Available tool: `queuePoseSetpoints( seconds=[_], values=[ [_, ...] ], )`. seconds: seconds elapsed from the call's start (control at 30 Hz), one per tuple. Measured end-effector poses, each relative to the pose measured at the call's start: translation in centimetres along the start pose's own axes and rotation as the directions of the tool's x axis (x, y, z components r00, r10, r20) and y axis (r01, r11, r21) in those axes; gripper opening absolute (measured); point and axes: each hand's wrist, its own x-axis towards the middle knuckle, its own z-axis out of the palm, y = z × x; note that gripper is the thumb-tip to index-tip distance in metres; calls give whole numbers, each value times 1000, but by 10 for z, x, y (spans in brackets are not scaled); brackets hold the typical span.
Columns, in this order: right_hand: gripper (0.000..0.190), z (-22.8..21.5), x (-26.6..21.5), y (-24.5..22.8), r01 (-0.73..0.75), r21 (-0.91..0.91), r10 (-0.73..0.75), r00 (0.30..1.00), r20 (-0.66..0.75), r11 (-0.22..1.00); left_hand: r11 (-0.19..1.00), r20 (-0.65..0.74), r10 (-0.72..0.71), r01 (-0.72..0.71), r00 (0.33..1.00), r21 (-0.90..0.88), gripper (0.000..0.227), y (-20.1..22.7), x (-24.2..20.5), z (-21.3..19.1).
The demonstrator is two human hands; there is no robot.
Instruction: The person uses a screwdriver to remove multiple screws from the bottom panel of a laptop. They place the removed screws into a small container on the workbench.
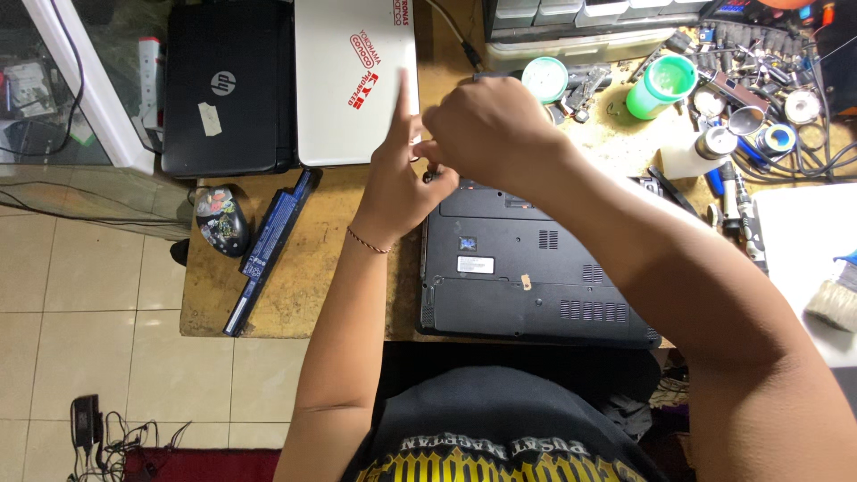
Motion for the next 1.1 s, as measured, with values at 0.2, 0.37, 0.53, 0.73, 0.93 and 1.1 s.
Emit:
queuePoseSetpoints(
  seconds=[0.2, 0.37, 0.53, 0.73, 0.93, 1.1],
  values=[
    [29, -31, -14, -5, 33, 145, -24, 998, -66, 989, 998, 0, -67, 67, 998, -7, 119, -9, -1, -3],
    [31, -5, -2, -6, -19, 89, 18, 1000, 22, 996, 1000, -11, 4, -4, 1000, 0, 81, -8, 6, 2],
    [54, -17, -8, -7, -36, -18, 34, 995, -96, 999, 998, -82, 58, -59, 995, -2, 103, -18, 1, 4],
    [38, -6, -1, -7, -70, 84, 64, 995, 75, 994, 996, 19, 88, -87, 996, -32, 116, -10, 4, -1],
    [58, -20, -10, -14, 106, 116, -96, 992, -85, 988, 996, -10, -39, 39, 999, 81, 93, -24, 1, 2],
    [28, 26, 0, -14, 195, 109, -192, 981, -35, 975, 993, 66, -116, 117, 991, -19, 111, -16, -3, -13]
  ],
)
